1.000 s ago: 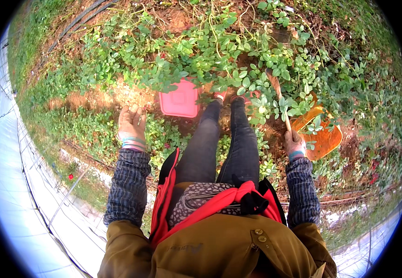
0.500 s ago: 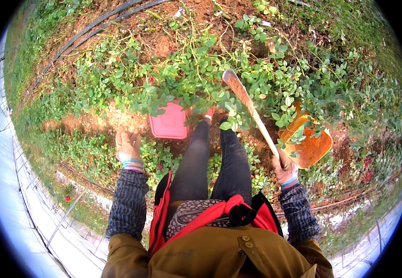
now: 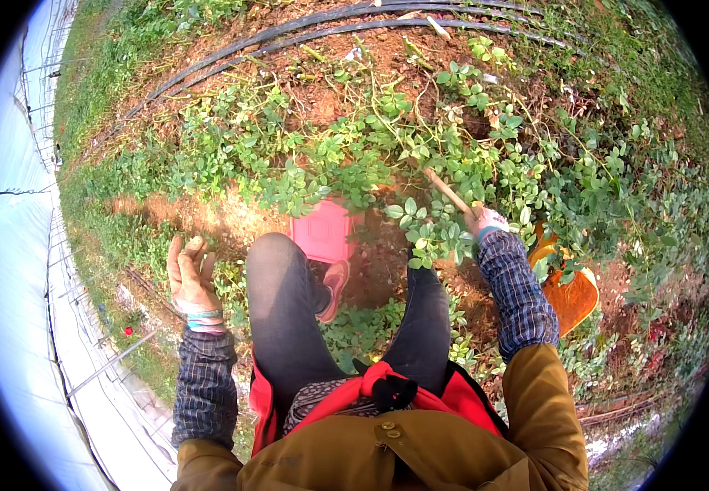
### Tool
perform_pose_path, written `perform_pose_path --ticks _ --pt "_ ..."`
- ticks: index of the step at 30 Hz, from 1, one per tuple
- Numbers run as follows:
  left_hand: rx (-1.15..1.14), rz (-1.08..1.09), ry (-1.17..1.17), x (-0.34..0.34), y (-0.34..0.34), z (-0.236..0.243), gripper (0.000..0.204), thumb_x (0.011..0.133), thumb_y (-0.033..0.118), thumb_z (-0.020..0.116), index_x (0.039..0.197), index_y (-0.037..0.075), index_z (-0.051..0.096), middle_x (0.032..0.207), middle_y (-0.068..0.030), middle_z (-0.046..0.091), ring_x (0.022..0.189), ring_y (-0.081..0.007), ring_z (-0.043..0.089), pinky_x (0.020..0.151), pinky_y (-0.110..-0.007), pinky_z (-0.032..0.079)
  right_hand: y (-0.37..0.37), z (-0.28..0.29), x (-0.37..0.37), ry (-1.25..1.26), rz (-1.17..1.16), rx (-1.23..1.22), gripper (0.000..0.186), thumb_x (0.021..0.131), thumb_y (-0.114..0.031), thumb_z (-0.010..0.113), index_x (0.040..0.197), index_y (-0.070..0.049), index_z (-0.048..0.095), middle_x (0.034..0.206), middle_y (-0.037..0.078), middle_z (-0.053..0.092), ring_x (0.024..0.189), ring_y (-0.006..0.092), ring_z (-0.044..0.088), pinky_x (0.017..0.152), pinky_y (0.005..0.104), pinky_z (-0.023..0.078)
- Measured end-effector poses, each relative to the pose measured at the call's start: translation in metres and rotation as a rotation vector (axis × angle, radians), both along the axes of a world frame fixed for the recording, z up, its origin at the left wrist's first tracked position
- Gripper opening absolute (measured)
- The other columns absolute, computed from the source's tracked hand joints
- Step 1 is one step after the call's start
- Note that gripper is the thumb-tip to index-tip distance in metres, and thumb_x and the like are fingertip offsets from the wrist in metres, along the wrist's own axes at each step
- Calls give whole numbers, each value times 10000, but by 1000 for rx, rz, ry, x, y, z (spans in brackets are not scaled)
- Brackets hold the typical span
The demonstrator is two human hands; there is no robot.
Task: The person uses a hoe to loosen soil and remove weeds around plants in a garden bed. They pull the weeds by hand and place them into a yellow bucket. The person sits on the ground while working.
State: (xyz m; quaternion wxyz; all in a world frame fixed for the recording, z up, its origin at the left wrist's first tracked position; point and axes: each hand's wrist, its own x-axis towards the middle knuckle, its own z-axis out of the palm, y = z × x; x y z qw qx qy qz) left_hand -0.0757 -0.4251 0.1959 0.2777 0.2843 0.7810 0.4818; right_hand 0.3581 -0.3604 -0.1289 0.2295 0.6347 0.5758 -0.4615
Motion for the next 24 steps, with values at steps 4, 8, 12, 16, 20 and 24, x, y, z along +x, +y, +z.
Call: perform_pose_path --ticks 4,8,12,16,20,24 --pt "117 12 124 7 16 49 450 988 275 434 1387 81 356 1203 -118 581 1133 -217 552 936 -352 453 -15 14 10 84 -82 26 276 885 -334 538 1066 -136 601 937 148 660 880 318 642 759 425 511" --pt "71 -51 358 33 40 67 456 988 269 429 1381 50 359 1188 -117 585 1119 -219 562 929 -337 463 -28 2 22 129 -208 -28 246 882 -309 554 1041 -132 617 929 138 660 874 312 639 756 424 502" --pt "168 -172 129 61 54 54 454 986 256 442 1380 43 363 1182 -118 591 1115 -233 570 918 -340 491 -43 -13 24 145 -233 -41 231 909 -306 526 1020 -130 624 898 138 660 841 318 638 730 428 502" --pt "82 -315 60 92 63 9 442 975 247 476 1362 50 392 1161 -102 598 1074 -219 587 899 -336 506 -51 -7 26 187 -262 -76 335 907 -392 480 1059 -135 630 949 142 665 890 325 631 763 420 501" --pt "-73 -402 -56 132 77 -34 403 988 194 417 1351 21 391 1122 -107 598 1030 -176 582 862 -303 503 -74 -18 32 156 -402 -63 356 865 -408 544 1095 -146 618 1003 137 658 936 326 623 800 423 496" --pt "-262 -509 -83 160 93 -78 407 987 176 416 1343 -19 380 1094 -96 611 1028 -174 586 876 -311 496 -126 -33 43 316 -794 110 273 876 -302 591 1088 -129 596 900 171 650 849 319 631 712 406 509"
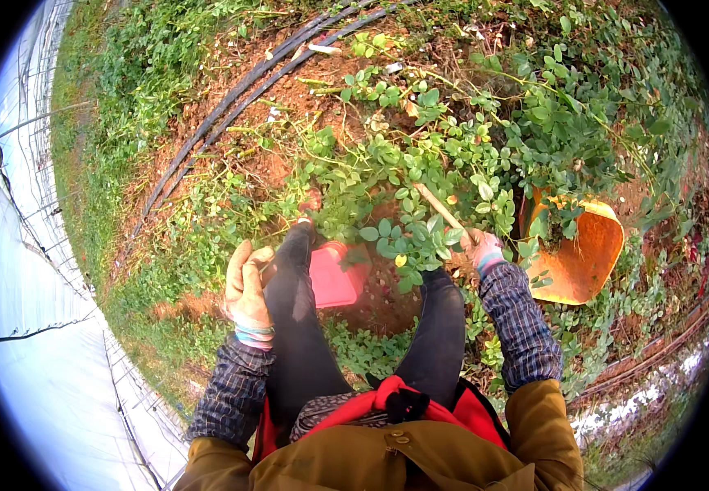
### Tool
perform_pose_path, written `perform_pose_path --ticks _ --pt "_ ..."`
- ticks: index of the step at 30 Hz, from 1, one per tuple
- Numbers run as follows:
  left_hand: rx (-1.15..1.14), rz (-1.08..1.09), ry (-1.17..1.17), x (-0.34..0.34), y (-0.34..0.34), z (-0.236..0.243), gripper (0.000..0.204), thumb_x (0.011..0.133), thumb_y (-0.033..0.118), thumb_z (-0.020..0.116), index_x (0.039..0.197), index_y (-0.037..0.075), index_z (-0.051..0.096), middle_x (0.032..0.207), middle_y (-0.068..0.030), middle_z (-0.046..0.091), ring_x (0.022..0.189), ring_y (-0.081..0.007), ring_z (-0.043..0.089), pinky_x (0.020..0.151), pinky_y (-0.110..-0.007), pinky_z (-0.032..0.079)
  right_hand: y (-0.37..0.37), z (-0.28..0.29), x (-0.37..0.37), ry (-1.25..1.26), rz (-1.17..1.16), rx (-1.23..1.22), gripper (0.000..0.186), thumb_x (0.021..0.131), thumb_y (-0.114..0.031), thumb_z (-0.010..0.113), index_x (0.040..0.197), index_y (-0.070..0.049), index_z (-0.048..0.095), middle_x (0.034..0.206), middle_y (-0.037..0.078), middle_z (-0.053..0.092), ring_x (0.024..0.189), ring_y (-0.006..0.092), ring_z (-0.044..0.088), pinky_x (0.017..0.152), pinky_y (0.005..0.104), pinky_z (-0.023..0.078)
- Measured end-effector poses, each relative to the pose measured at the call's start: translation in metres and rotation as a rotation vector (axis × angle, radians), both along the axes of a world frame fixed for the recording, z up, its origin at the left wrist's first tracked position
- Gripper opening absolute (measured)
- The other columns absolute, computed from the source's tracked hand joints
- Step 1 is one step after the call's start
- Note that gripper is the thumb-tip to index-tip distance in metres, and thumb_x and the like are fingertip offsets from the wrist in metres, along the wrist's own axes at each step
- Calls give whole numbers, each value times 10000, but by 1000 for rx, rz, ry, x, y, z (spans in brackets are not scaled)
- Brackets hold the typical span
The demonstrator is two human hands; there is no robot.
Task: The person uses a hoe to loosen soil and remove weeds around plants in a garden bed. They pull the weeds by hand and place them into a yellow bucket. The person sits on the ground while working.
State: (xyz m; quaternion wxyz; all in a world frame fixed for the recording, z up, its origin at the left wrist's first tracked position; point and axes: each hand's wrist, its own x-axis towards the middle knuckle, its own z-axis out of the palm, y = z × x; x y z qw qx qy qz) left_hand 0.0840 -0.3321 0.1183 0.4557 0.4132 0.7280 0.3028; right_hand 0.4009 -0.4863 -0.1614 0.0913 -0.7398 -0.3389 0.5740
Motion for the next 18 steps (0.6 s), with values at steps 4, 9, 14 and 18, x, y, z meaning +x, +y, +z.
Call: perform_pose_path --ticks 4,9,14,18 --pt "-144 -158 -3 -1 15 -44 407 986 189 421 1350 7 400 1103 -86 614 1024 -183 591 838 -313 521 -20 48 21 -141 187 -359 363 882 -392 544 1176 -184 595 946 172 657 901 311 634 726 430 508" --pt "-224 -284 -22 -21 35 -92 366 987 159 425 1319 7 442 1082 -90 637 984 -175 612 827 -288 515 -98 114 4 -143 -139 -169 326 857 -369 574 1075 -140 653 775 128 665 714 285 649 648 394 503" --pt "-389 -248 -91 -63 56 -138 383 983 243 456 1307 39 458 1085 -75 640 990 -174 616 813 -283 509 -79 170 -55 -63 -252 131 306 863 -323 600 1043 -81 653 725 108 640 642 218 637 578 336 495" --pt "-604 -240 -297 -86 62 -165 568 967 444 422 1319 -2 415 1127 -141 611 1025 -251 607 837 -370 516 10 149 -131 259 -269 80 325 822 -173 641 1124 -55 610 785 126 662 720 236 669 627 323 512"
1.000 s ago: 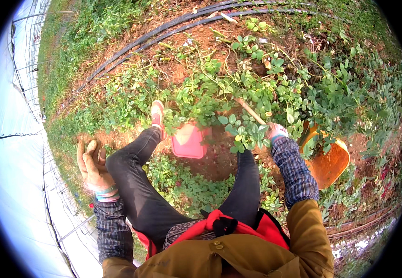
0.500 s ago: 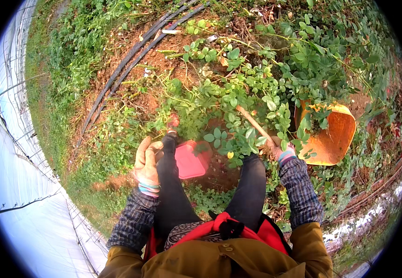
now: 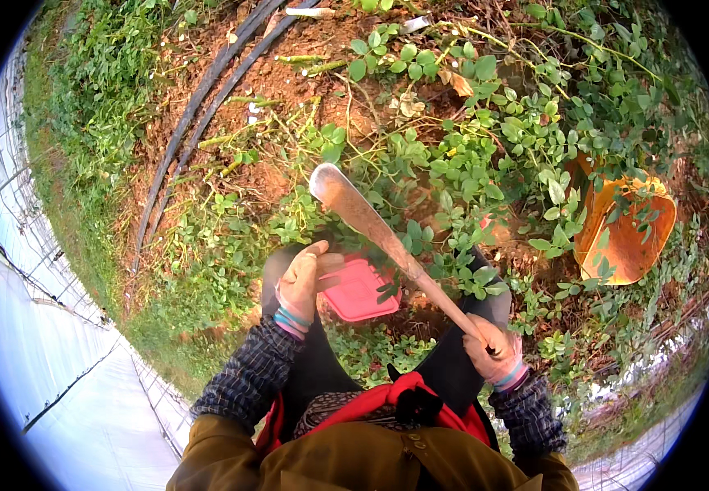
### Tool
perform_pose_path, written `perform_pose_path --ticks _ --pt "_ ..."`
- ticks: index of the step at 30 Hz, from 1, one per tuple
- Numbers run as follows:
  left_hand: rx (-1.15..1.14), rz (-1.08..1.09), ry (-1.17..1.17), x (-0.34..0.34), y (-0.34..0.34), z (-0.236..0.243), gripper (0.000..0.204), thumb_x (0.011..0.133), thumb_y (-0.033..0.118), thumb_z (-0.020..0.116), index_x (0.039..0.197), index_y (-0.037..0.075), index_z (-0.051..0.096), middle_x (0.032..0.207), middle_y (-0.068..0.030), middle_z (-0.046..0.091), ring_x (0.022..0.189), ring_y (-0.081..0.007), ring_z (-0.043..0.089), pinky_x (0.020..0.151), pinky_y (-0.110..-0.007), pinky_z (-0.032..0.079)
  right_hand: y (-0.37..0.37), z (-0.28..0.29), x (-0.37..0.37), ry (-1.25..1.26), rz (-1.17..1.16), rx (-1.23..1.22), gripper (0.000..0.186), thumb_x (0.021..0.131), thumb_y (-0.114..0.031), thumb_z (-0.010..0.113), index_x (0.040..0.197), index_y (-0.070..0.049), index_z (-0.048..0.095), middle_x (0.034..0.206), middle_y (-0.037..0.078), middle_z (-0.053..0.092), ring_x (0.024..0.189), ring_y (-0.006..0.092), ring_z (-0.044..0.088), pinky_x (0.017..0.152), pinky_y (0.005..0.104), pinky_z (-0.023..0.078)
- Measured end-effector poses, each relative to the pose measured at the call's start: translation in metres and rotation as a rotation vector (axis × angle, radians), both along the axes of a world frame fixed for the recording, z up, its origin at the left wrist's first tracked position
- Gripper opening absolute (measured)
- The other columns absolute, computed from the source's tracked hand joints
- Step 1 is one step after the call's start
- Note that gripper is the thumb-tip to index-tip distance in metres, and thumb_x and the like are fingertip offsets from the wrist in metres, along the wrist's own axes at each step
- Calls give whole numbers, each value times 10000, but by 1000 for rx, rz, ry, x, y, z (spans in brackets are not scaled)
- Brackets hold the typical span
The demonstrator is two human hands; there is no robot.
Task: The person uses a hoe to loosen soil and remove weeds around plants in a garden bed. They pull the weeds by hand and place them into a yellow bucket. The person sits on the ground while working.
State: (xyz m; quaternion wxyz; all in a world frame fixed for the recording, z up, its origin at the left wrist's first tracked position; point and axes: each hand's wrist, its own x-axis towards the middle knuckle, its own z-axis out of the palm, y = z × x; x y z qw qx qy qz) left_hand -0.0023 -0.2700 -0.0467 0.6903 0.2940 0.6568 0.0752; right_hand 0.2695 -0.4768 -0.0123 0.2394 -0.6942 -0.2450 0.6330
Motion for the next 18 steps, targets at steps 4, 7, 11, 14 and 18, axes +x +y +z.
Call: perform_pose_path --ticks 4,7,11,14,18 --pt "-40 259 -124 -28 14 -28 573 953 478 435 1295 19 432 1167 -144 592 1055 -259 592 851 -382 512 84 -52 -85 1 165 181 321 842 -184 622 1140 -73 576 779 186 637 681 338 638 572 390 496" --pt "41 632 -67 -59 42 -49 484 953 433 467 1259 58 470 1102 -118 621 961 -233 625 797 -372 535 97 -97 -144 7 196 195 305 868 -189 575 1156 -94 553 757 190 628 667 363 627 564 442 495" --pt "600 390 257 -91 114 -67 422 922 226 574 1294 63 460 1025 -87 636 798 -158 647 607 -250 543 107 -142 -151 57 241 179 328 878 -214 559 1186 -103 534 740 196 618 656 372 616 561 457 482" --pt "745 -235 713 -136 151 -104 456 860 169 629 1275 37 492 836 -64 648 662 -141 589 570 -254 481 122 -163 -137 58 343 270 336 874 -217 564 1191 -112 533 732 190 620 654 373 617 543 455 476" --pt "799 -974 975 -152 166 -120 630 787 212 706 1358 123 455 718 -50 624 612 -142 564 611 -287 477 127 -181 -134 -43 319 337 365 864 -226 579 1192 -67 548 740 195 630 668 352 629 559 424 486"
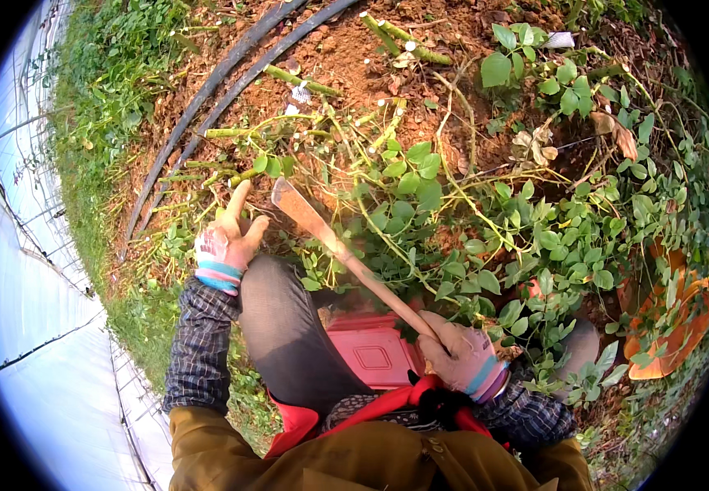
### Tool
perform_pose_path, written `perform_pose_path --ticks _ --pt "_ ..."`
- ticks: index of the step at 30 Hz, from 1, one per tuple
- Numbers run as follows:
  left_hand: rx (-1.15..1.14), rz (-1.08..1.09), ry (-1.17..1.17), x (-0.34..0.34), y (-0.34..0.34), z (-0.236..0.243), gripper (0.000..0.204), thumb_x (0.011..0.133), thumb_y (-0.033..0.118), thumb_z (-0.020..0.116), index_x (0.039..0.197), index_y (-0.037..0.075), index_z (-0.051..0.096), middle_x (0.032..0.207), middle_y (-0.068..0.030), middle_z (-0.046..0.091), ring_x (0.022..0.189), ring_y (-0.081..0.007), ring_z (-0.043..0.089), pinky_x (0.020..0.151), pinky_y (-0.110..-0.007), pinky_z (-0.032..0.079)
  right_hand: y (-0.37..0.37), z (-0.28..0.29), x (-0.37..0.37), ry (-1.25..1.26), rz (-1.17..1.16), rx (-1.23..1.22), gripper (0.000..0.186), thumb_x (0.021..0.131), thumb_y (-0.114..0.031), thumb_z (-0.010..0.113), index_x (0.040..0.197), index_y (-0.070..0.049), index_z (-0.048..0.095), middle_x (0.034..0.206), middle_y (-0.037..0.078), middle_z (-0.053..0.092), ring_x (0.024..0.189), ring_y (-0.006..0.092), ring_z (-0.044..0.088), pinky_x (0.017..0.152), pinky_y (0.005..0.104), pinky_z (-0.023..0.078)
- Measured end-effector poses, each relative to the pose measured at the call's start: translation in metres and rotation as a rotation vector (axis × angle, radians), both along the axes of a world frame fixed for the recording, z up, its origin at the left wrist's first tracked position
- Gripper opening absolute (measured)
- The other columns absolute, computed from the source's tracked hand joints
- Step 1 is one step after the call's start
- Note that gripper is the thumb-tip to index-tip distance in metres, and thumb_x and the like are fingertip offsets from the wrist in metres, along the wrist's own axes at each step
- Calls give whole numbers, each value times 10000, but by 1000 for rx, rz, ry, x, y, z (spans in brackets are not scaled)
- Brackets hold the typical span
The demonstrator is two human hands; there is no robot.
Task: The person uses a hoe to loosen soil and remove weeds around plants in a garden bed. They pull the weeds by hand and place them into a yellow bucket. The person sits on the ground while working.
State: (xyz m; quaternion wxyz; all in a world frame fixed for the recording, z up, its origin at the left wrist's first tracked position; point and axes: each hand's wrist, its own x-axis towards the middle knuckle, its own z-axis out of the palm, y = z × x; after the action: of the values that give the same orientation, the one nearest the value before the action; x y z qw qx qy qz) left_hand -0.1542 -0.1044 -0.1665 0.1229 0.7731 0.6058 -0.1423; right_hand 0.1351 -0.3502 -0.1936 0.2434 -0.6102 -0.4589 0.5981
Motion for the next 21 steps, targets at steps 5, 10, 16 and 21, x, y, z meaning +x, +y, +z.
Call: perform_pose_path --ticks 5,10,16,21 --pt "-130 -202 191 9 11 -12 433 853 364 609 1202 112 563 944 -184 663 865 -352 639 734 -400 508 10 -13 6 -109 -92 -34 350 856 -208 583 1163 -39 567 737 195 630 652 338 628 572 420 486" --pt "-28 8 -149 -21 4 -10 229 903 247 580 945 27 627 773 -78 671 673 -165 640 602 -297 508 7 -8 -3 -118 -105 2 340 862 -240 579 1153 -65 577 706 164 623 623 334 616 555 414 477" --pt "40 728 -1356 -107 1 3 197 913 234 588 977 48 597 780 -75 670 623 -132 649 465 -202 505 -17 -16 -28 181 -217 -206 377 884 -229 558 1230 -79 551 668 45 604 538 132 570 515 298 459" --pt "275 490 -1016 -144 -3 -12 250 890 157 611 1103 29 587 817 -47 652 680 -105 616 603 -227 508 -10 3 -54 243 -205 -294 358 916 -236 531 1228 -60 538 729 -20 582 551 46 518 478 198 434"
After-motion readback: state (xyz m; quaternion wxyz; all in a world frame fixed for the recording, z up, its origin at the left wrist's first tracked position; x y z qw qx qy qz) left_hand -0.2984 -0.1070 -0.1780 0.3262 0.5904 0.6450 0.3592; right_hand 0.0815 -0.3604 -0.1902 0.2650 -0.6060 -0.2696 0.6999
